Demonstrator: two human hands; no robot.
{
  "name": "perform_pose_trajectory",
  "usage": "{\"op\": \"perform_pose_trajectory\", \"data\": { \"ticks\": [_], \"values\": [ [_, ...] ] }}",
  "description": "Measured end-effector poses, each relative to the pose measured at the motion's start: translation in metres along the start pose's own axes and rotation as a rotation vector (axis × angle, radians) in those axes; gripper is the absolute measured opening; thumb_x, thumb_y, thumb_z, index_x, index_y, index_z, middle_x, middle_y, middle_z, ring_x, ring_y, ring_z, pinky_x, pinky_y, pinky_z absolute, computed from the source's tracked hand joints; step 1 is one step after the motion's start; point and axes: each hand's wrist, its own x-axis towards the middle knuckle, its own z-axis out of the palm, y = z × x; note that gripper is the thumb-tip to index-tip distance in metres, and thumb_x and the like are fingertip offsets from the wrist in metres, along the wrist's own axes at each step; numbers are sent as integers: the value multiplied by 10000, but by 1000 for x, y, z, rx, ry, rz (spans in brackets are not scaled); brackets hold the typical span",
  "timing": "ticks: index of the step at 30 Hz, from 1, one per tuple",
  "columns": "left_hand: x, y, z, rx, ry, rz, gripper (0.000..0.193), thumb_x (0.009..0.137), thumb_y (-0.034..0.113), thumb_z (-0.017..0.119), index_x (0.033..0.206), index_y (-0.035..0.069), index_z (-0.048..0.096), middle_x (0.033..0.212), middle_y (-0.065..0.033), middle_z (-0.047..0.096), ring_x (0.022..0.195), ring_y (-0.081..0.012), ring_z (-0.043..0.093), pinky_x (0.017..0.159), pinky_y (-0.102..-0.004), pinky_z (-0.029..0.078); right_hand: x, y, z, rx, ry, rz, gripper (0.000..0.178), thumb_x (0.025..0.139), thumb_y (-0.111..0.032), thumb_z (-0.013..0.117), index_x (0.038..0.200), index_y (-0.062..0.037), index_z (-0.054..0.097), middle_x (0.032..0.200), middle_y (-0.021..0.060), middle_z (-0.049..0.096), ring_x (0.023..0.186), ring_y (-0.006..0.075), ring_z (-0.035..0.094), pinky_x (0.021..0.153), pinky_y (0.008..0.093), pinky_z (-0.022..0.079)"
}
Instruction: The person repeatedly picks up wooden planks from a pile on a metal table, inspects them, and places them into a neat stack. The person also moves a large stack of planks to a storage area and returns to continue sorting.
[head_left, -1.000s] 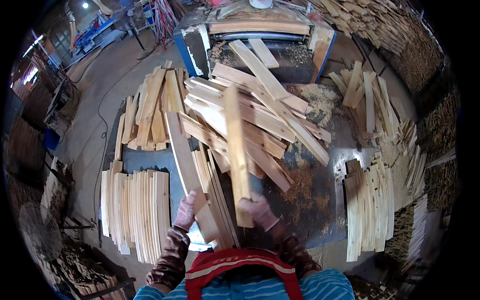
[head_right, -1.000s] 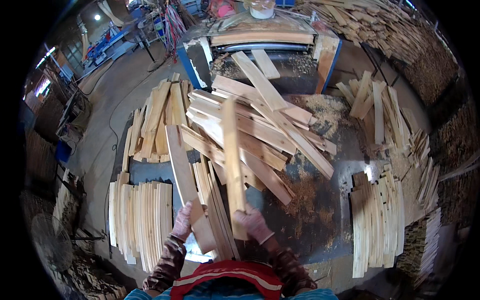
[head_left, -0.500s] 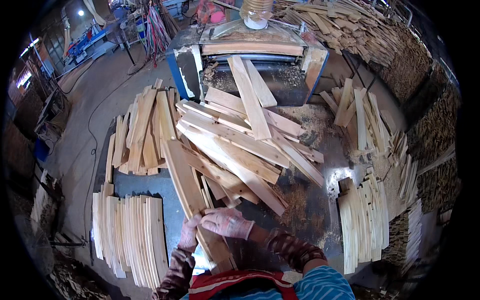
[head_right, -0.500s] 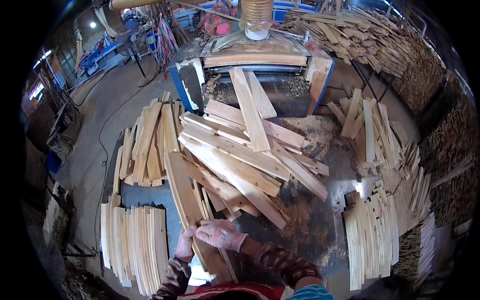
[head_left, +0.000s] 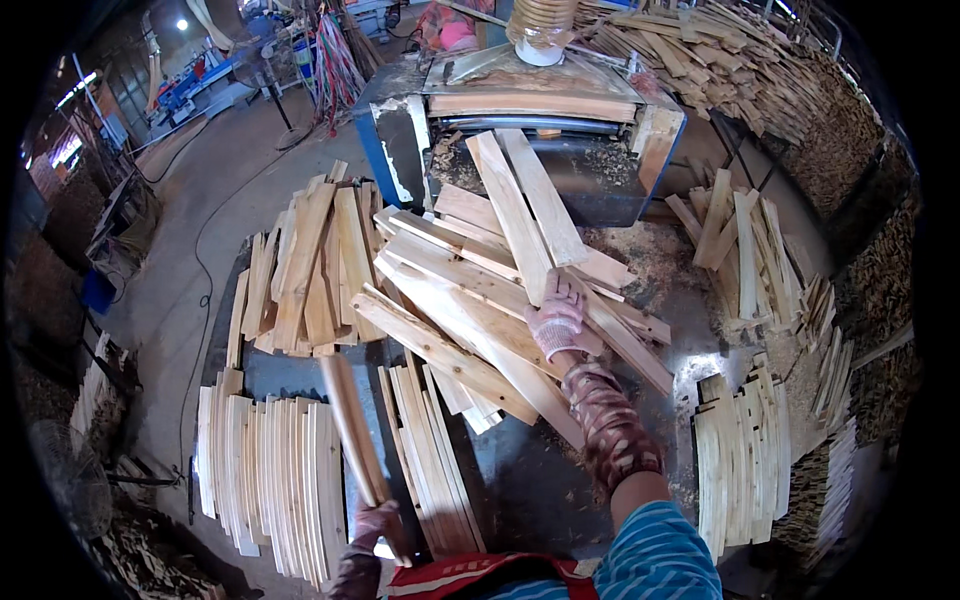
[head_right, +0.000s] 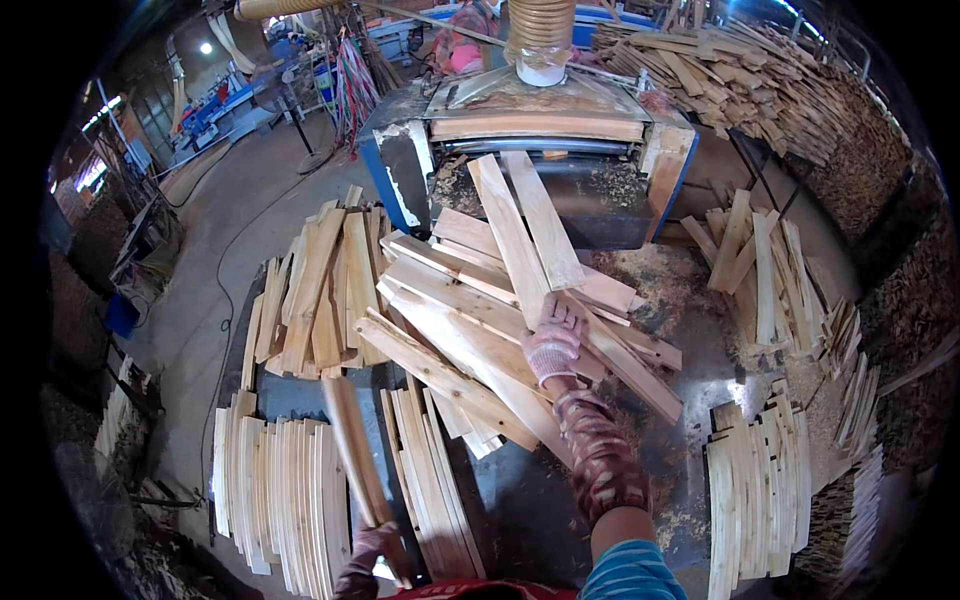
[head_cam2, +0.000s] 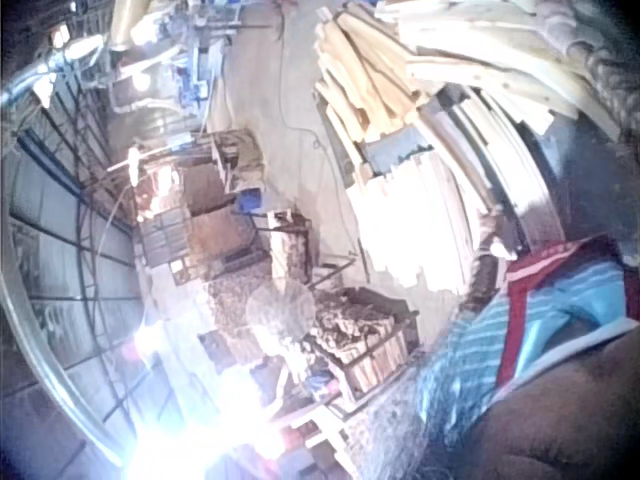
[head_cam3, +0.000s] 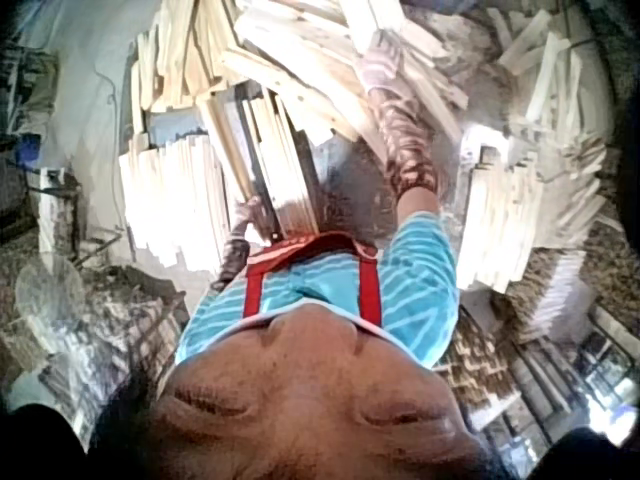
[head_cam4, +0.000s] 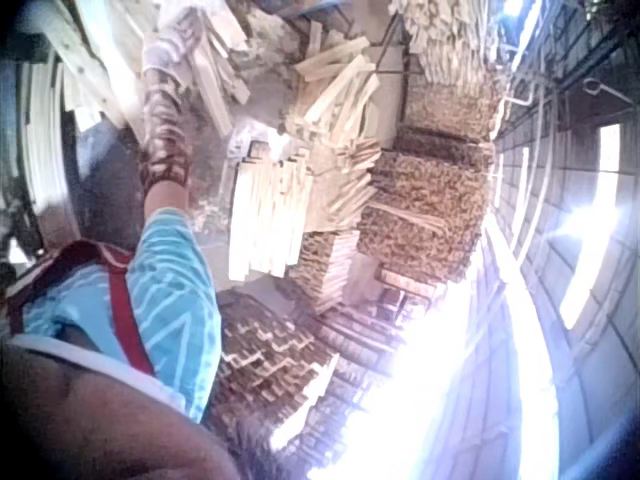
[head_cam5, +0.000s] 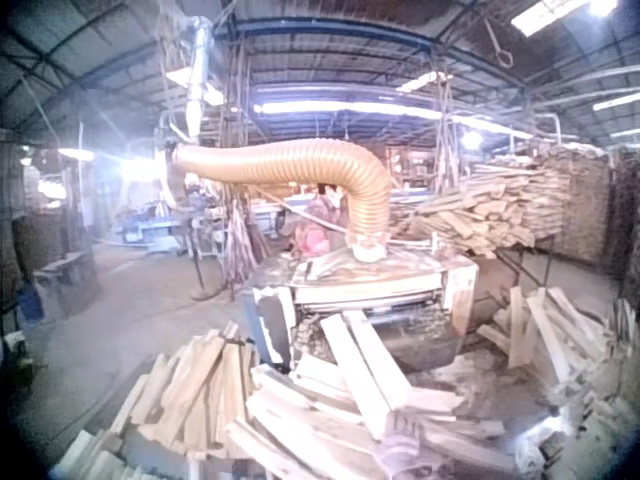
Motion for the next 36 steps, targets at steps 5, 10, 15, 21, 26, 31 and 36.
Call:
{"op": "perform_pose_trajectory", "data": {
  "ticks": [5, 10, 15, 21, 26, 31, 36],
  "values": [
    [-7, -9, 43, 57, -172, -58, 691, 983, 239, 688, 1561, 100, 338, 1120, -18, 657, 959, -113, 599, 847, -267, 509, -82, 11, 2, 1008, -269, 181, 628, 867, -409, 640, 1360, -36, 532, 1221, 213, 631, 1083, 360, 628, 960, 501, 502],
    [0, -8, -12, 43, 175, -45, 393, 990, 4, 532, 1381, 38, 561, 1165, -34, 680, 986, -154, 652, 824, -275, 538, -147, 24, -34, 2171, -717, 460, 565, 932, -432, 582, 1348, -52, 562, 1162, 196, 663, 943, 306, 660, 839, 451, 547],
    [-37, 56, -50, 971, 537, -17, 384, 822, 152, 624, 1180, 34, 694, 1570, -264, 353, 1320, -435, 500, 1094, -422, 422, -173, 27, -67, 2327, -686, 474, 655, 950, -566, 570, 1367, -62, 537, 1159, 195, 654, 911, 291, 647, 806, 438, 544],
    [-19, -5, -141, 1278, 703, -202, 577, 839, 360, 681, 1359, 126, 590, 1570, -222, 365, 1400, -329, 430, 1093, -475, 421, -201, 12, -90, 2198, -701, 405, 671, 950, -570, 594, 1378, -58, 530, 1150, 182, 661, 867, 260, 666, 771, 414, 566],
    [47, 62, -46, 489, 300, 206, 888, 862, 179, 791, 1567, 28, 272, 1545, -237, 398, 1387, -363, 446, 1151, -440, 402, -248, -18, -36, 1845, -767, 239, 563, 963, -503, 633, 1259, -24, 631, 863, 109, 725, 859, 193, 718, 719, 348, 607],
    [63, 231, 136, -273, -303, 11, 752, 885, 304, 663, 1479, -21, 334, 1348, -232, 576, 1163, -342, 628, 995, -453, 532, -266, -85, -65, 766, -379, -553, 678, 944, -486, 615, 1418, -13, 508, 1399, 244, 532, 1172, 416, 580, 1007, 468, 480],
    [81, 245, 115, -436, -242, -35, 464, 820, 102, 674, 1240, -70, 579, 1123, -185, 696, 941, -303, 711, 803, -418, 609, -123, -18, -63, -43, 278, -416, 843, 970, -633, 462, 1546, -30, 335, 1585, 255, 312, 1370, 436, 410, 1153, 538, 309]
  ]
}}
